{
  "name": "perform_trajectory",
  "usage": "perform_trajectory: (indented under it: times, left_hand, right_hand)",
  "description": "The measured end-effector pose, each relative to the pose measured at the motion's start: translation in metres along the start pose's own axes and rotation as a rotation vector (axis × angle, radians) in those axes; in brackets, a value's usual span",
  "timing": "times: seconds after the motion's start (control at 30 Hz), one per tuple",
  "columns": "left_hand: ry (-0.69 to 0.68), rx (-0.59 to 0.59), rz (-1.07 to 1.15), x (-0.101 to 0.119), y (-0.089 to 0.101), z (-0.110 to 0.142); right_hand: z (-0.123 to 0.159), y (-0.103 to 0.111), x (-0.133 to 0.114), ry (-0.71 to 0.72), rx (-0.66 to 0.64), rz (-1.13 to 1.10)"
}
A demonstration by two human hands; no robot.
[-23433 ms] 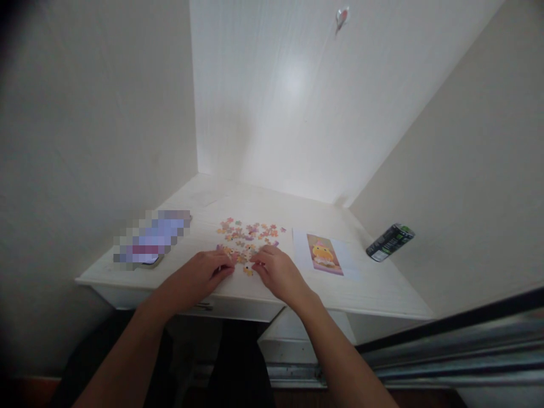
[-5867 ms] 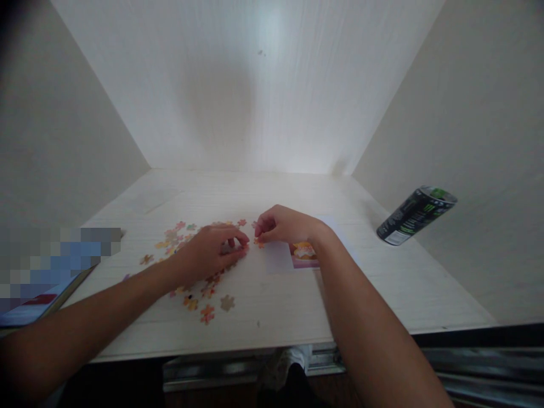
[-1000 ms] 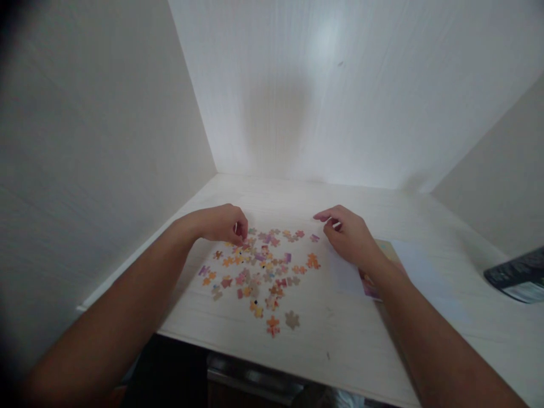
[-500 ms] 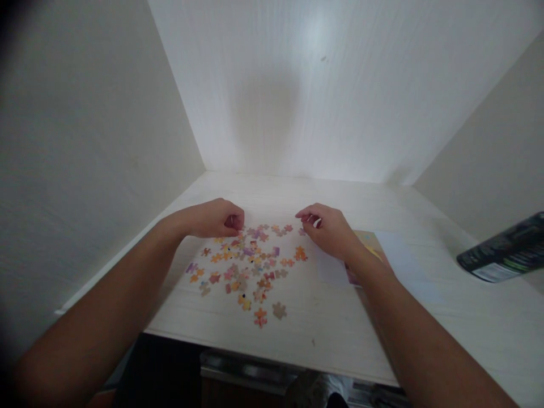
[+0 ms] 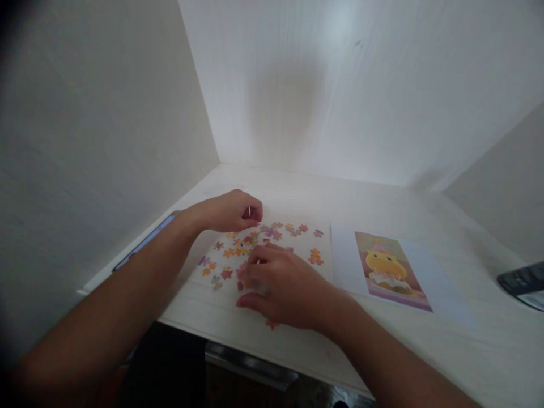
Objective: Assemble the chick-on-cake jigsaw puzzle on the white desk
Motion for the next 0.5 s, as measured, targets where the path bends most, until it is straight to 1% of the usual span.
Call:
perform_trajectory:
  times: [0.1,0.2,0.27,0.33,0.4,0.5]
  left_hand:
    - [0.008,0.011,0.01,-0.001,0.005,-0.001]
    - [0.022,0.037,0.058,0.007,0.018,0.012]
    - [0.048,0.043,0.145,0.021,0.026,0.033]
    - [0.083,0.036,0.237,0.038,0.028,0.064]
    - [0.084,0.049,0.321,0.056,0.023,0.098]
    - [0.19,0.117,0.403,0.071,0.005,0.135]
  right_hand:
    - [0.001,-0.006,-0.001,0.023,-0.06,0.052]
    - [0.002,-0.001,0.01,0.009,-0.046,0.075]
    - [0.002,0.004,0.019,-0.003,-0.02,0.089]
    - [0.002,0.007,0.027,-0.021,0.001,0.096]
    - [0.002,0.01,0.033,-0.048,0.026,0.087]
    - [0.004,0.014,0.039,-0.101,0.05,0.051]
Point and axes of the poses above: each hand's wrist, its own z-axis away from the middle knuckle, its own y-axis out of the back of the hand, x = y × z, the point moved 2 cm from there along -z, towards the middle knuckle, and after that the axes turned 13 degrees about x, right-handed, at the moved point
